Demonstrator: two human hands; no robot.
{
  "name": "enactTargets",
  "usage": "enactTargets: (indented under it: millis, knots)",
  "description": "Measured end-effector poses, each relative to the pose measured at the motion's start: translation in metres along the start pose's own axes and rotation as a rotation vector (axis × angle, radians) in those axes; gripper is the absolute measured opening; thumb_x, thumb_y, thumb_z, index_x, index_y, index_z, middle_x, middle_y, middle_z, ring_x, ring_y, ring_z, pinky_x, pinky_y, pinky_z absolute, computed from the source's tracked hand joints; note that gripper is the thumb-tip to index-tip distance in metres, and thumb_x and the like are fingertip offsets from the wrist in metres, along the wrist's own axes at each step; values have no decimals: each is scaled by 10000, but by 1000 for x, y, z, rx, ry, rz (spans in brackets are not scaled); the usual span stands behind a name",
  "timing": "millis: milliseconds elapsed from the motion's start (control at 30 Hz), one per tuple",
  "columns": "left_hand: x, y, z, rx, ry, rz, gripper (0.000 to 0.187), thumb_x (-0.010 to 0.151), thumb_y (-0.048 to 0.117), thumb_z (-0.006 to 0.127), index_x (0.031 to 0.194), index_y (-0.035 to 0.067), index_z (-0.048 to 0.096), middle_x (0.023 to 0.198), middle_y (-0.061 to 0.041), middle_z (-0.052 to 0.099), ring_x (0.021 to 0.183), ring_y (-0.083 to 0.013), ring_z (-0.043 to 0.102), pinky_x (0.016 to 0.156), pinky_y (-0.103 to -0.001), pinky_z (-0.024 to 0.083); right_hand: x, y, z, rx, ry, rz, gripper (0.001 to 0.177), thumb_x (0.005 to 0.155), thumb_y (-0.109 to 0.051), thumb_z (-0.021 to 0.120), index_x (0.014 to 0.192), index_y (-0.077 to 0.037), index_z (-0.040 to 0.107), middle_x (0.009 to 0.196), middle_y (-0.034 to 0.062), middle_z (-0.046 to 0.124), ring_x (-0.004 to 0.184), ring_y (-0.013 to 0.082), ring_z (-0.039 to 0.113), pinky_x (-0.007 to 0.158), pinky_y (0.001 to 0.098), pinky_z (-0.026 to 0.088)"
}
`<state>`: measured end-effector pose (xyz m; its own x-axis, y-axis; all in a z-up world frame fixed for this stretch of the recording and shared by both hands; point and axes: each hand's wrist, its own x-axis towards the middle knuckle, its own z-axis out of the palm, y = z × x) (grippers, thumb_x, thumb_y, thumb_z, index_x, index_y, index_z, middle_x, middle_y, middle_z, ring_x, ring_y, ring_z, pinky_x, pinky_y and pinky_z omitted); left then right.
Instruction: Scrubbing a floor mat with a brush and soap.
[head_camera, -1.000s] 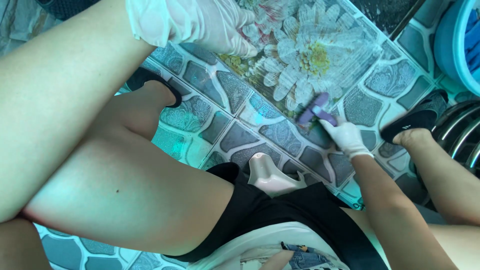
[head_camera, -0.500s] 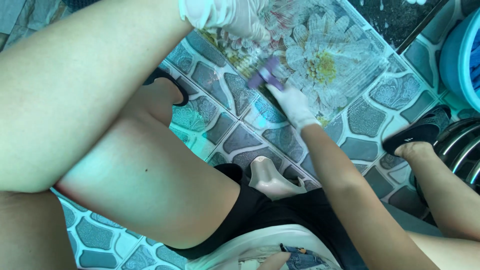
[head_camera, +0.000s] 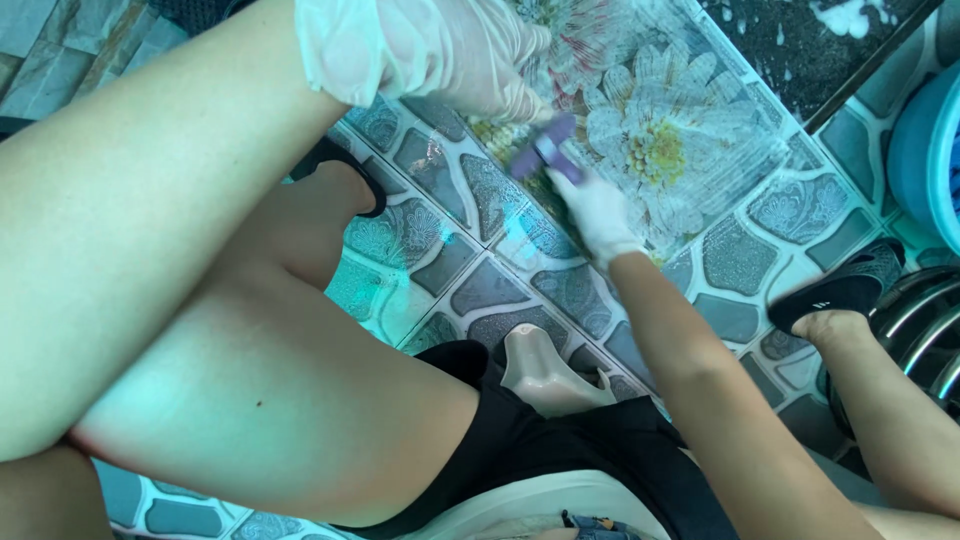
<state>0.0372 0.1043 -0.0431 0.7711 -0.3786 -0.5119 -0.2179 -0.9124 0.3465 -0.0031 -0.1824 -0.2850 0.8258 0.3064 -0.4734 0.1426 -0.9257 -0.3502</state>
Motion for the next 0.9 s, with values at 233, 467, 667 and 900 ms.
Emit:
enactTargets:
  millis: [233,467,667,900]
  knots:
    - [18,-9,14,-428,1,-117,681,874,557,694,1259,9,570,981,-200,752,868,-333,780,710,-464,603,31,-63,-14,82,-62,110,812,907,-809,477,1261,-110,692,1070,242,719,1076,422,679,967,486,497]
    - [9,-3,13,-35,29,-5,911,863,655,704,1457,16,444,1069,-230,678,970,-393,664,809,-469,513,-100,128,-26,-21,-74,133,716,946,-665,553,1337,-67,608,1026,302,716,1023,468,680,924,513,509]
    - [-1,-5,11,-35,57,103,900,902,664,684,1462,-13,489,1114,-249,687,1038,-419,655,865,-496,501,-93,123,-24,-166,-161,150,723,920,-652,550,1394,-107,591,920,279,744,901,440,730,828,493,566]
    - [-13,-16,9,-94,117,35,868,883,650,687,1418,-17,540,1067,-265,700,1006,-416,676,857,-489,515,39,-98,11,-74,-86,-152,767,924,-786,495,1219,-108,701,1065,231,737,1031,416,700,946,495,525]
